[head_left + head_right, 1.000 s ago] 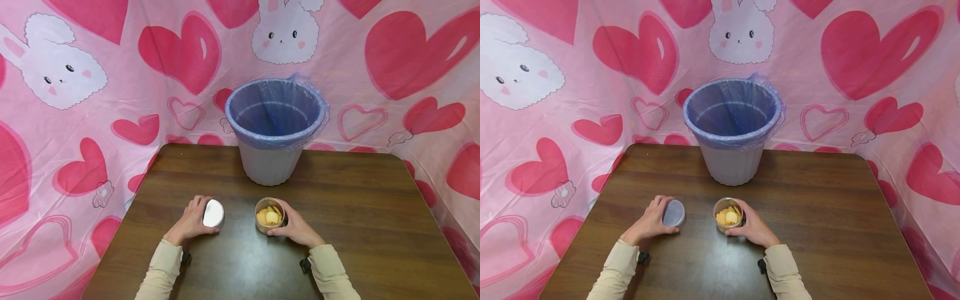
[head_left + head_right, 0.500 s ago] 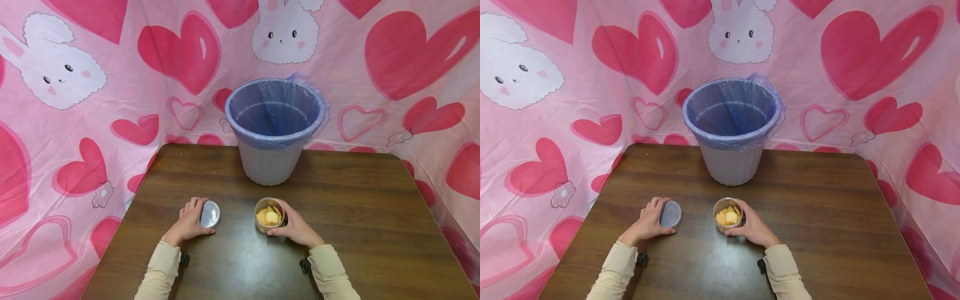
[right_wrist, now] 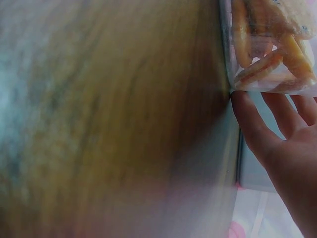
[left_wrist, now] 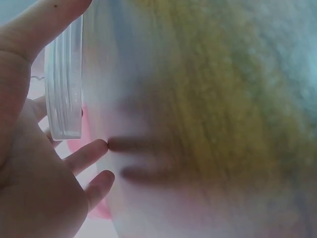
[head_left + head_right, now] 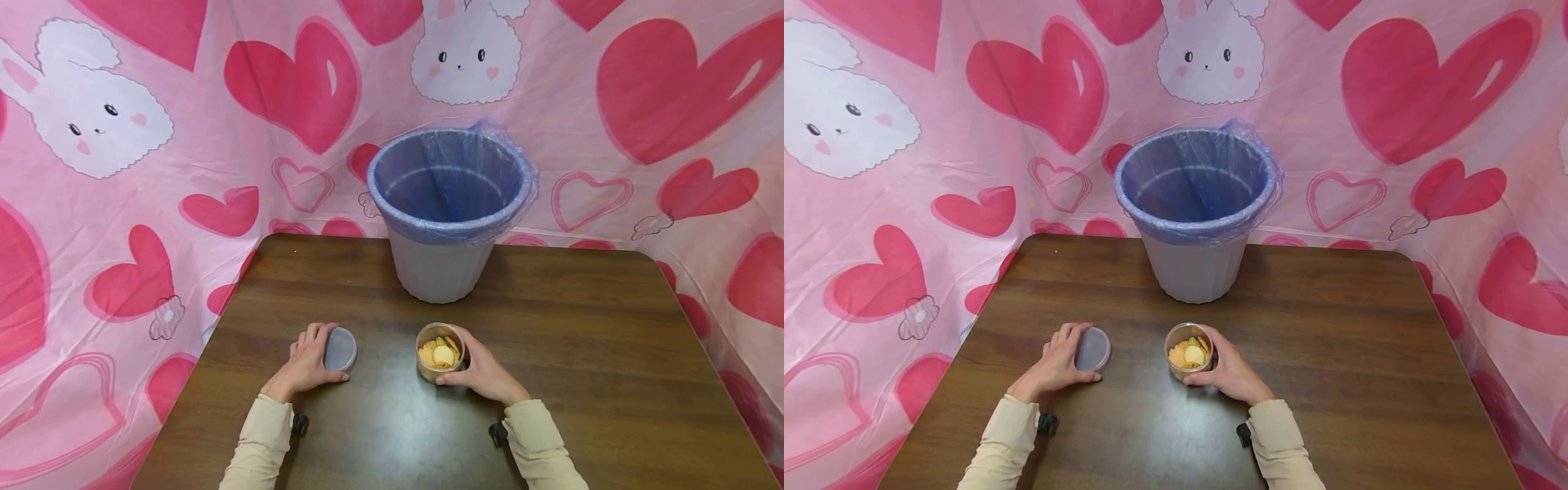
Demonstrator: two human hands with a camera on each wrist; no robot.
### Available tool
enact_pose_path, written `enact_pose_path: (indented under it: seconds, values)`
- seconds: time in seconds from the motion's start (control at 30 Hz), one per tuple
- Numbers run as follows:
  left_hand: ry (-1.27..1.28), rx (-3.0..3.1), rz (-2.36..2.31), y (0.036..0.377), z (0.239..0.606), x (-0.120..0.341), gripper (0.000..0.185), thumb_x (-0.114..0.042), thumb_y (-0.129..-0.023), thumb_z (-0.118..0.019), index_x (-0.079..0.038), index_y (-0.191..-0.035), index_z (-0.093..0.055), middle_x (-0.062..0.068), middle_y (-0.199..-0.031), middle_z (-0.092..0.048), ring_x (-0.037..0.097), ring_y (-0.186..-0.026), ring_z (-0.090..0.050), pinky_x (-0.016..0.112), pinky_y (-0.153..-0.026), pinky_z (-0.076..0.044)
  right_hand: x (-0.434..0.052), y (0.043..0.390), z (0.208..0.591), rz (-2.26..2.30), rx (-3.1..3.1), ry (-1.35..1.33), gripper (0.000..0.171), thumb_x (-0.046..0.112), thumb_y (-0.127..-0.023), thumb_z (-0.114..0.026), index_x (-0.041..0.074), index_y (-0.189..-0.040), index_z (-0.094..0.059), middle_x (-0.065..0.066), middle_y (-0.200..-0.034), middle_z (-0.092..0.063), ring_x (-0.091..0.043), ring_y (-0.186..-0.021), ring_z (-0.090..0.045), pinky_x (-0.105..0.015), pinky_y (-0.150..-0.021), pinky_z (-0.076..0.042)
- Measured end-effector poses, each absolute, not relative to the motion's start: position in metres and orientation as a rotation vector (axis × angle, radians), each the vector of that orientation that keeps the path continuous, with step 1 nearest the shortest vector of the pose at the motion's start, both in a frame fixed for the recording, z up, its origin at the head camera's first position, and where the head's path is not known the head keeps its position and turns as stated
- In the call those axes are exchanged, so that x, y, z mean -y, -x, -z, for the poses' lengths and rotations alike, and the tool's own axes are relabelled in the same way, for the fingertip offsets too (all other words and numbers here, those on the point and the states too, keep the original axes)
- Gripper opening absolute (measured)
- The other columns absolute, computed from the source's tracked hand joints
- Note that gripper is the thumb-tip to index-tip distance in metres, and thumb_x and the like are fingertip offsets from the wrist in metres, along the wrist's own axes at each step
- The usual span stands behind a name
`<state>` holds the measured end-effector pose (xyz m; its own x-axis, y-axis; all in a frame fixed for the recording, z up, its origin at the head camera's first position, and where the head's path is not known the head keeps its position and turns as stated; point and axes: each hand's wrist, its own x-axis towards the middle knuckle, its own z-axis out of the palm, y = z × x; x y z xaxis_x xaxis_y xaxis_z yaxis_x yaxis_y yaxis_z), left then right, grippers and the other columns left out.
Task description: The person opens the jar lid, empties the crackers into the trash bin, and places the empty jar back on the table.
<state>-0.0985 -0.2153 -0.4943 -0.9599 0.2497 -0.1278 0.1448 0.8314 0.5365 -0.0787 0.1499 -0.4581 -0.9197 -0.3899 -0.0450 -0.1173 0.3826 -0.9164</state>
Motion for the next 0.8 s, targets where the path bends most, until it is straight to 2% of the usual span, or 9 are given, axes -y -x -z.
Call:
enact_pose_path:
  seconds: [0.33,0.8]
  values:
    - [-0.307,-2.85,-0.782,0.0984,0.4982,0.215,0.102,-0.047,-0.06,-0.089,-0.015,-0.143,-0.038,0.012,-0.131,-0.039,0.033,-0.118,-0.037,0.053,-0.091,-0.031,-0.1499,0.0798,0.458,1.538,-2.403,0.451,0.089,0.018,-0.068,-0.087,0.011,-0.143,-0.04,-0.013,-0.14,-0.051,-0.029,-0.127,-0.049,-0.048,-0.105,-0.038]
    - [-0.262,-2.82,-0.792,0.0993,0.5015,0.2167,0.103,-0.048,-0.059,-0.089,-0.013,-0.141,-0.038,0.016,-0.143,-0.031,0.039,-0.129,-0.03,0.057,-0.094,-0.026,-0.1505,0.0806,0.4606,1.554,-2.4,0.471,0.088,0.017,-0.068,-0.087,0.01,-0.143,-0.041,-0.013,-0.139,-0.052,-0.029,-0.126,-0.05,-0.046,-0.104,-0.039]
